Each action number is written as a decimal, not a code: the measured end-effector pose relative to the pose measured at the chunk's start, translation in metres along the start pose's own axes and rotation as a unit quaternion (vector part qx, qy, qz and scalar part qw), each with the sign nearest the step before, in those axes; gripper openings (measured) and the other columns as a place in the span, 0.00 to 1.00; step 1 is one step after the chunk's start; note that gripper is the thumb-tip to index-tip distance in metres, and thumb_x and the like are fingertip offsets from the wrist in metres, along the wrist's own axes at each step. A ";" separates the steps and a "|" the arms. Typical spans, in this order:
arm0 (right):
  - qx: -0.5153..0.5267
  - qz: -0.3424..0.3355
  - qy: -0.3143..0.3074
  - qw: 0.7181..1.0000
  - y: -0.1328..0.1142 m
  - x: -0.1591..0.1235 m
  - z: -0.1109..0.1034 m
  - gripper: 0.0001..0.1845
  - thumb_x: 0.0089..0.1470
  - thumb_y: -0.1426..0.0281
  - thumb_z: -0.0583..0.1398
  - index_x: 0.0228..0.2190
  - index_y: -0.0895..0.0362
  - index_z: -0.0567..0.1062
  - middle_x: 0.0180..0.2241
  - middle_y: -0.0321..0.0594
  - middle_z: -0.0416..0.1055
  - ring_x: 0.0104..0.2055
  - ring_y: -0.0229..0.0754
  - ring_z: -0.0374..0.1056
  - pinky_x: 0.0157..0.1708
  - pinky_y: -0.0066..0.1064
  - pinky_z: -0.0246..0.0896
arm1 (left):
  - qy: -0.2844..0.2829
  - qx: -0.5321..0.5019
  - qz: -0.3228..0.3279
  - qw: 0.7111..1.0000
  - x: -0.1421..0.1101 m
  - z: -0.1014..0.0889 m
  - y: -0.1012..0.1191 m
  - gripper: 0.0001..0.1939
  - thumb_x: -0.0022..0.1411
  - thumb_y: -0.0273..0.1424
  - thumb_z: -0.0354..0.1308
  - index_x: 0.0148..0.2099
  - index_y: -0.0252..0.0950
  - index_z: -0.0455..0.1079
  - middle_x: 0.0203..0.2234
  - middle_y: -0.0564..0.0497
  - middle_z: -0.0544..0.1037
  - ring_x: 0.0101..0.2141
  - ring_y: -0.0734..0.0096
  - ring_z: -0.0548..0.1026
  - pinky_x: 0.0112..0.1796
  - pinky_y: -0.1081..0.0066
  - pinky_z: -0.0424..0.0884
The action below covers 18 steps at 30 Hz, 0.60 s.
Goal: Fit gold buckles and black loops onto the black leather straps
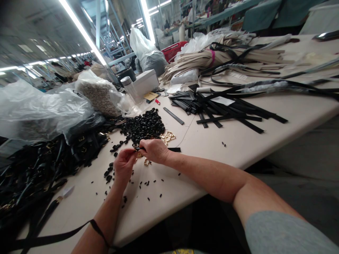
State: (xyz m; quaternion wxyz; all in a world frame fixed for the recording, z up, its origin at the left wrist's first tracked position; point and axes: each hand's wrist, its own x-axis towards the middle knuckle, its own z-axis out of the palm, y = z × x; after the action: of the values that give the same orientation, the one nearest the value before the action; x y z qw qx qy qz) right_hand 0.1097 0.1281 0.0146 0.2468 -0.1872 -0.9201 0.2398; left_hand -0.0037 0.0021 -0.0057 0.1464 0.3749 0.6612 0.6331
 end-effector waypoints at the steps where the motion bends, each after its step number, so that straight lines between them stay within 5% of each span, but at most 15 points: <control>1: 0.000 -0.003 0.001 1.000 0.000 0.000 0.000 0.08 0.56 0.65 0.59 0.32 0.56 0.74 0.29 0.37 0.75 0.29 0.37 0.67 0.27 0.27 0.46 | 0.004 0.003 -0.002 1.000 0.000 -0.001 0.000 0.15 0.51 0.36 0.67 0.40 0.36 0.72 0.32 0.49 0.78 0.32 0.68 0.77 0.37 0.69 0.75; 10: 0.018 -0.015 0.001 1.000 -0.001 -0.001 0.000 0.07 0.54 0.66 0.60 0.32 0.57 0.74 0.29 0.38 0.74 0.29 0.36 0.65 0.28 0.27 0.47 | -0.036 0.105 0.068 0.991 0.002 -0.011 0.008 0.16 0.51 0.34 0.68 0.43 0.39 0.76 0.34 0.49 0.79 0.33 0.67 0.77 0.41 0.68 0.74; 15: 0.167 -0.006 -0.031 0.985 -0.001 0.001 -0.008 0.05 0.52 0.69 0.61 0.28 0.59 0.74 0.25 0.35 0.72 0.26 0.33 0.64 0.27 0.24 0.51 | -0.042 -0.039 -0.043 0.997 0.005 -0.013 0.007 0.17 0.47 0.35 0.70 0.41 0.37 0.76 0.29 0.49 0.79 0.29 0.68 0.77 0.30 0.72 0.73; 18: 0.348 0.063 -0.108 0.929 -0.002 0.003 -0.010 0.08 0.53 0.68 0.60 0.27 0.60 0.73 0.23 0.34 0.71 0.20 0.30 0.63 0.22 0.22 0.55 | -0.051 -0.132 -0.099 0.985 0.006 -0.009 0.007 0.18 0.47 0.36 0.70 0.41 0.36 0.76 0.30 0.49 0.80 0.29 0.70 0.77 0.32 0.73 0.73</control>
State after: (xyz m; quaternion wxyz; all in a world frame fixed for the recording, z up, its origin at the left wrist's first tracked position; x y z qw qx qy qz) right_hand 0.1127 0.1315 0.0239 0.1796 -0.1205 -0.7863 0.5787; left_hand -0.0114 -0.0008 0.0034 0.2901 0.3170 0.5973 0.6772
